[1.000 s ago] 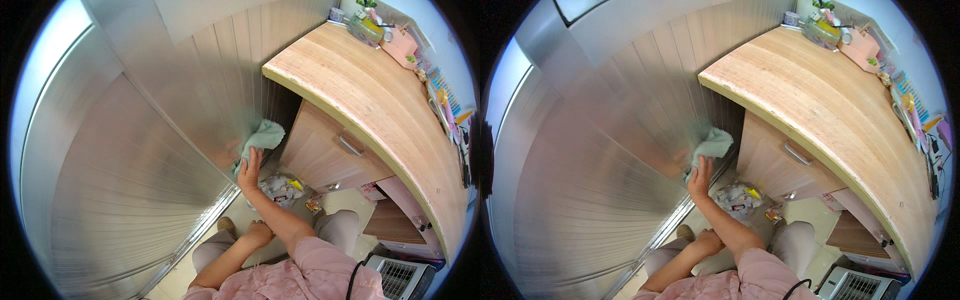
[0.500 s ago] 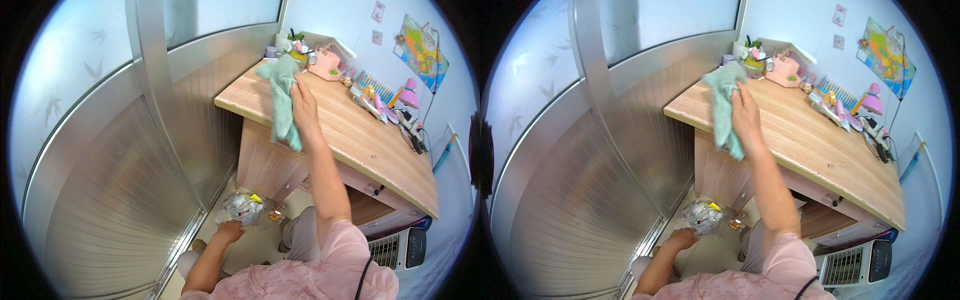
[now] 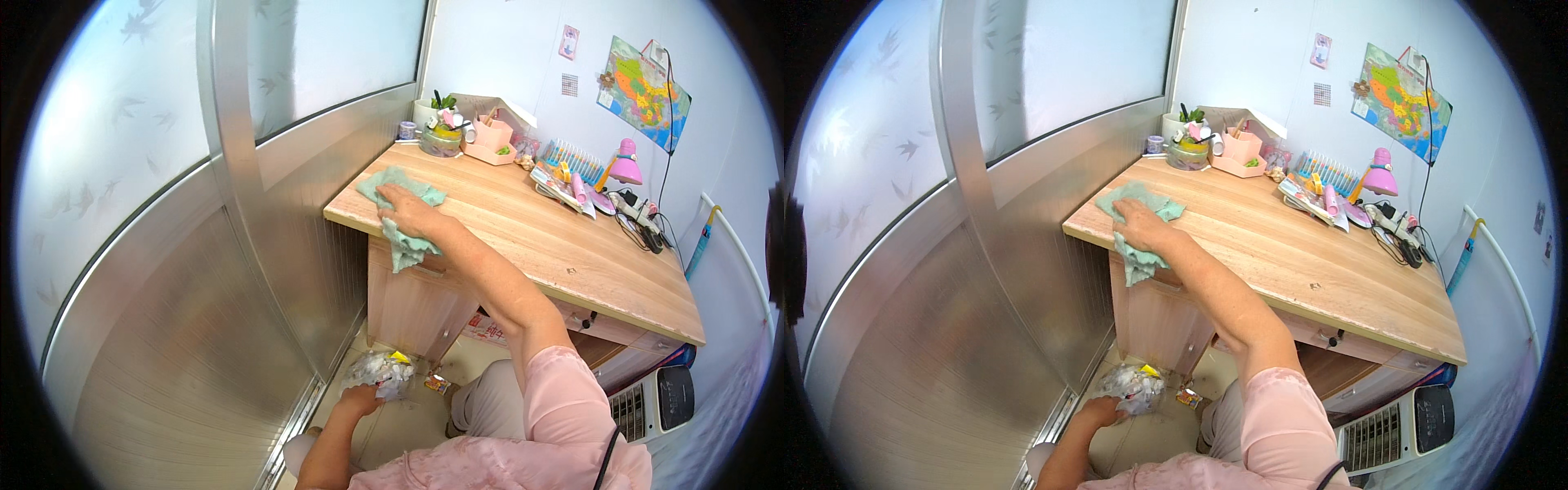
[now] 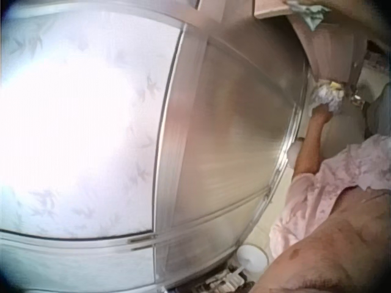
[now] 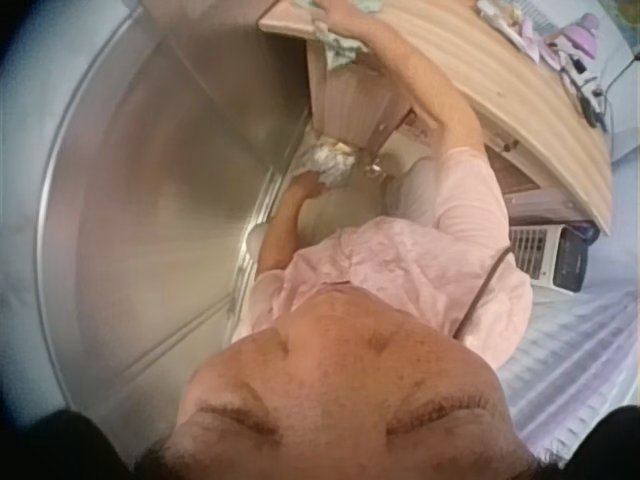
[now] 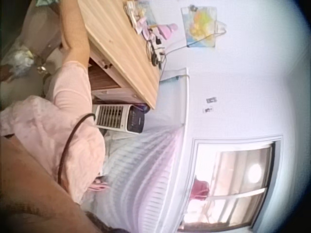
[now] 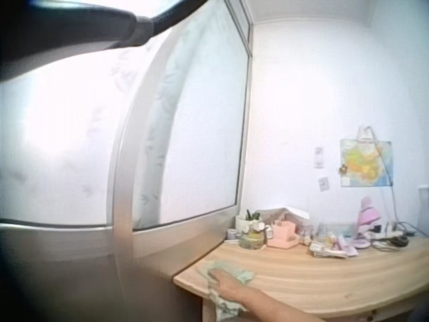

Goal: The person wipes the surface of a wardrobe and a wooden desk using a green cloth. They clean the top, sides, and edges of the furniture, moving around the room to reach different areas.

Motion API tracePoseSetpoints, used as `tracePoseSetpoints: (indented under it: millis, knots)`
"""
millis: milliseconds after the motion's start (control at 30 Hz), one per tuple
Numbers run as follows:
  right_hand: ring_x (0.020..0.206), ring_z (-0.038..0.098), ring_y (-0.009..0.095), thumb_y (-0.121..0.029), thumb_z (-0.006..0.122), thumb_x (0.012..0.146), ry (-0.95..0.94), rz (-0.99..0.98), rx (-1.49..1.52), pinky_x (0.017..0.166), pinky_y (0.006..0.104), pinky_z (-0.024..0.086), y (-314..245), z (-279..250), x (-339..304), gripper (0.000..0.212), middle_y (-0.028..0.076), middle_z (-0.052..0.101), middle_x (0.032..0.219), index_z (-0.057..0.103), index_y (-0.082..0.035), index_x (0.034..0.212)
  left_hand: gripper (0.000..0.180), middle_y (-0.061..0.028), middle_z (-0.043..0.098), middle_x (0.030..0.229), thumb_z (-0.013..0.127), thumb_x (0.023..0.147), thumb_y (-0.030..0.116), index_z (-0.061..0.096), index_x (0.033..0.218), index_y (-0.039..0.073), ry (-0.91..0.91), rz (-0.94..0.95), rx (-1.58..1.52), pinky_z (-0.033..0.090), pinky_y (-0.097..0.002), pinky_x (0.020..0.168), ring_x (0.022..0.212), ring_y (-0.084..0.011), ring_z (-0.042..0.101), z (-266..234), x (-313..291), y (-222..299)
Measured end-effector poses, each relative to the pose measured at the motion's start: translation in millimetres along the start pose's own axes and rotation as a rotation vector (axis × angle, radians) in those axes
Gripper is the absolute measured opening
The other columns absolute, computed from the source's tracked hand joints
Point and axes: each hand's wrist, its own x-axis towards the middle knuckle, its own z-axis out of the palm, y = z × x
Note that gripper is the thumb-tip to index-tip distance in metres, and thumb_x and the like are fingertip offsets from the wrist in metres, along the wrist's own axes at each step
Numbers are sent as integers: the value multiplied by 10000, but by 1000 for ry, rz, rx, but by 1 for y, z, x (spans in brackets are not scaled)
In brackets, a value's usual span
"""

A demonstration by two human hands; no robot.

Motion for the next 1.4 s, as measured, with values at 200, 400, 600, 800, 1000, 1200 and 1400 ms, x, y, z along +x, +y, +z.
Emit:
tracePoseSetpoints:
  millis: [200,400,600,800,1000,1200,1400]
  knots:
    - [1420,210,249,-219,490,935,50,454,523,1129,382,232,83,-55,-106,445,59,201,1561,469,-149,1374,529,-141,580,1239,530,894,475,529,1285,117,57,20,-33,446,-456,942,1131,-316,567,2,7,-1]
    - [1167,491,256,-285,480,943,300,648,208,1001,390,368,221,-94,-285,444,170,476,1360,510,-44,1315,511,-154,586,1225,542,889,463,546,1257,108,125,0,-17,456,-450,935,1115,-331,576,3,-6,-12]
    - [1061,560,315,-270,367,972,252,931,-181,951,413,418,270,-105,-308,411,200,592,1185,576,-10,1211,506,-152,593,1213,551,885,458,554,1257,114,145,59,-38,456,-448,939,1107,-329,582,5,-13,-5]
    - [1367,299,337,-246,523,917,-82,197,158,1115,404,272,70,-23,-64,441,157,323,1486,502,-125,1341,512,-149,595,1217,536,892,461,544,1269,115,96,15,-33,461,-435,932,1110,-326,581,-1,-5,-13]
    - [1317,384,326,-148,593,834,-53,131,143,1093,417,309,68,-41,-91,504,148,350,1480,512,-99,1328,509,-156,611,1196,510,903,465,543,1262,105,139,24,-25,467,-439,925,1097,-320,590,-4,5,-13]
    - [901,500,219,-372,478,898,619,1136,588,847,350,419,190,-123,-322,401,87,559,1034,602,-96,1161,508,-156,613,1190,505,904,468,552,1252,101,146,-29,-24,469,-440,925,1093,-326,591,-10,-13,-17]
    - [1106,560,367,-181,529,874,129,1313,-500,949,445,435,298,-151,-450,313,226,595,1189,641,-1,1105,509,-151,610,1196,516,896,466,555,1250,102,122,39,-33,467,-434,929,1112,-321,581,-8,4,2]
